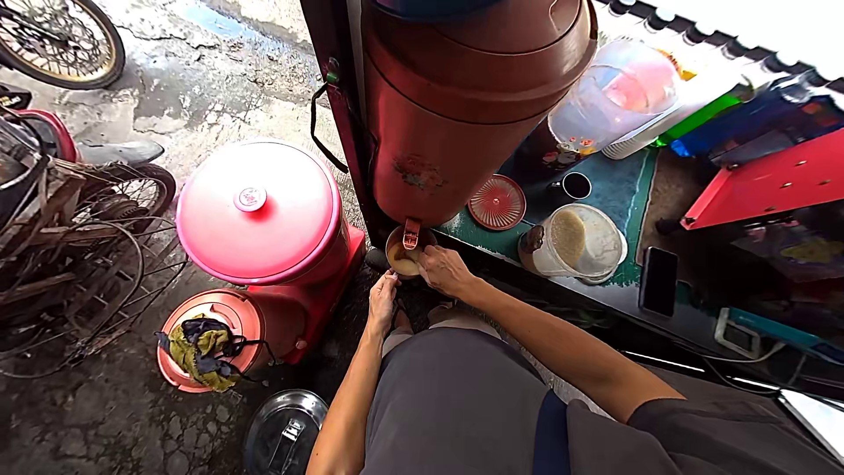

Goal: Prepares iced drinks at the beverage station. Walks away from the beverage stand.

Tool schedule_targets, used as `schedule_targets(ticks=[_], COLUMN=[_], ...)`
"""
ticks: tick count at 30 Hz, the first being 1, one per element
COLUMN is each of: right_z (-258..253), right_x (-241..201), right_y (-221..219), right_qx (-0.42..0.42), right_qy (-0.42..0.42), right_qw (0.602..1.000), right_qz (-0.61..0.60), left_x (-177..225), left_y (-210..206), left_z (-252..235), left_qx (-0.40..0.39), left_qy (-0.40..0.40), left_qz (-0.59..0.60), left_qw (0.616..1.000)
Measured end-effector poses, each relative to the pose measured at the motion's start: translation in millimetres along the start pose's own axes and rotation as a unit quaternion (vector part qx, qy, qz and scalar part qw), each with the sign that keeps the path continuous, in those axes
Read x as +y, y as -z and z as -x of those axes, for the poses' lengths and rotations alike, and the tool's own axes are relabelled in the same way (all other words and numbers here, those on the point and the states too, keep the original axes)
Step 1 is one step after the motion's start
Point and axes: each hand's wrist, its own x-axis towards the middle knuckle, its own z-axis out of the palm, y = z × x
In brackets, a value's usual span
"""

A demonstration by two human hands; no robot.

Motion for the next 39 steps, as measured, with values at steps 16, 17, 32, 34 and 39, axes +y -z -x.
schedule_targets(ticks=[16, 17, 32, 34, 39], right_z=[-1, 1, -12, -3, -10], right_x=[7, 4, 9, -5, 4], right_y=[-8, -6, 3, 10, 1], right_qx=[0.018, 0.006, 0.006, -0.052, 0.02], right_qy=[0.057, 0.082, -0.018, 0.014, -0.013], right_qw=[0.998, 0.997, 0.999, 0.998, 1.0], right_qz=[0.009, 0.003, 0.029, 0.018, 0.002], left_x=[-1, -1, -4, -3, -2], left_y=[7, 8, 4, 4, 3], left_z=[-3, -4, 0, 0, 2], left_qx=[-0.011, -0.012, -0.009, -0.009, -0.007], left_qy=[-0.034, -0.033, -0.019, -0.019, -0.011], left_qz=[-0.056, -0.05, -0.024, -0.016, -0.008], left_qw=[0.998, 0.998, 0.999, 1.0, 1.0])
